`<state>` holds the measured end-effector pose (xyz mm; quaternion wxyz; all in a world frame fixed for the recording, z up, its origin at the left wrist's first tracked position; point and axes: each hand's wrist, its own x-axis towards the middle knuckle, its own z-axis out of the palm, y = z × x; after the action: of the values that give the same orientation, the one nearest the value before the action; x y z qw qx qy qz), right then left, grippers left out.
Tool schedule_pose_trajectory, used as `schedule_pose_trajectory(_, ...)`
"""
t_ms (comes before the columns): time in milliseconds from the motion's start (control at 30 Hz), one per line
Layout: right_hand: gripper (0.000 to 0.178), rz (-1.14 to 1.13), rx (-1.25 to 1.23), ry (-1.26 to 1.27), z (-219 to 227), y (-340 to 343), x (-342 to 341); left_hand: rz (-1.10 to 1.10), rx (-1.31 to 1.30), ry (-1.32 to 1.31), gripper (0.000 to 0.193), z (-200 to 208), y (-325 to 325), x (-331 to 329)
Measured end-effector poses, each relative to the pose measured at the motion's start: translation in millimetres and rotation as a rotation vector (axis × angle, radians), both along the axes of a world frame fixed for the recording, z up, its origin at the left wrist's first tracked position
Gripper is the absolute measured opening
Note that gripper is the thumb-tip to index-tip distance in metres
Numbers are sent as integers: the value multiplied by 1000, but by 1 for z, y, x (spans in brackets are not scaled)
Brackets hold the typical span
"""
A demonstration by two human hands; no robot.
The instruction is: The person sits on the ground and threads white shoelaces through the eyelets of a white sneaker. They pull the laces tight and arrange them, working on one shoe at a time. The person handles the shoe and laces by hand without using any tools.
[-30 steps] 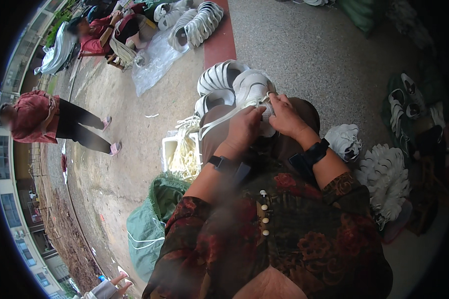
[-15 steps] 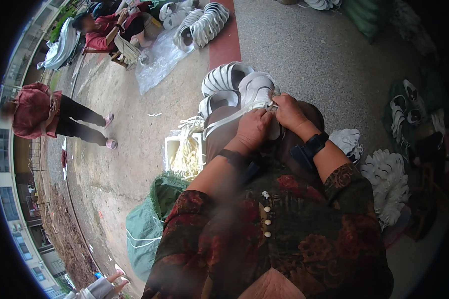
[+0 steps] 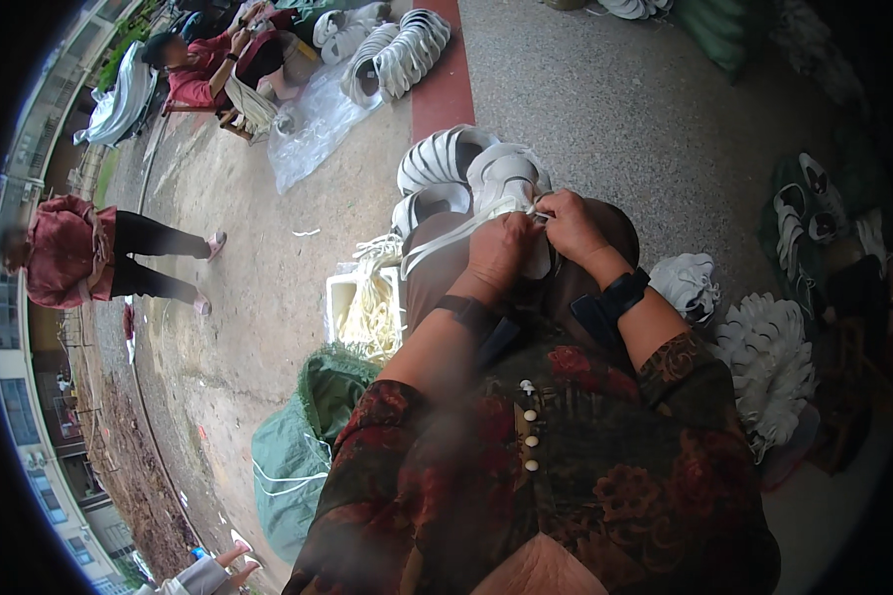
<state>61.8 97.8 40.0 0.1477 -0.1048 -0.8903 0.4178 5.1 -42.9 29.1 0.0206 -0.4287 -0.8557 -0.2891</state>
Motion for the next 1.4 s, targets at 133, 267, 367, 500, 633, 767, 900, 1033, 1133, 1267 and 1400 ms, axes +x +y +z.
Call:
schedule_pose_trajectory(133,9,-48,-56,-36,-6,1,2,33,-80,11,28,11,4,-2)
schedule_pose_trajectory(267,6,-148,34,41,-10,-6,5,34,-184,10,30,17,5,0)
schedule_pose_trajectory(367,4,-98,57,85,-11,-5,4,31,-200,-15,30,17,4,3)
schedule_pose_trajectory(500,3,40,-19,-82,-7,8,-1,23,-215,22,27,13,7,2)
schedule_pose_trajectory(633,3,54,-81,-148,-7,10,-4,-44,-289,111,18,11,13,-1)
schedule_pose_trajectory(767,4,-67,-163,-17,-12,5,-2,-28,-270,132,9,18,13,2)
schedule_pose_trajectory(900,3,-141,-219,-17,-16,7,0,-329,-290,6,8,34,-18,9)
schedule_pose_trajectory(1033,5,-135,-162,-24,-15,5,-3,-410,-74,-243,9,37,-68,14)
schedule_pose_trajectory(1133,12,-134,-2,25,-10,-4,-2,-204,205,-479,13,30,-90,7)
schedule_pose_trajectory(1267,11,21,34,297,0,-18,6,267,955,-1476,21,32,-112,-15)
schedule_pose_trajectory(1400,7,87,278,230,3,-27,4,239,956,-1725,11,31,-108,-14)
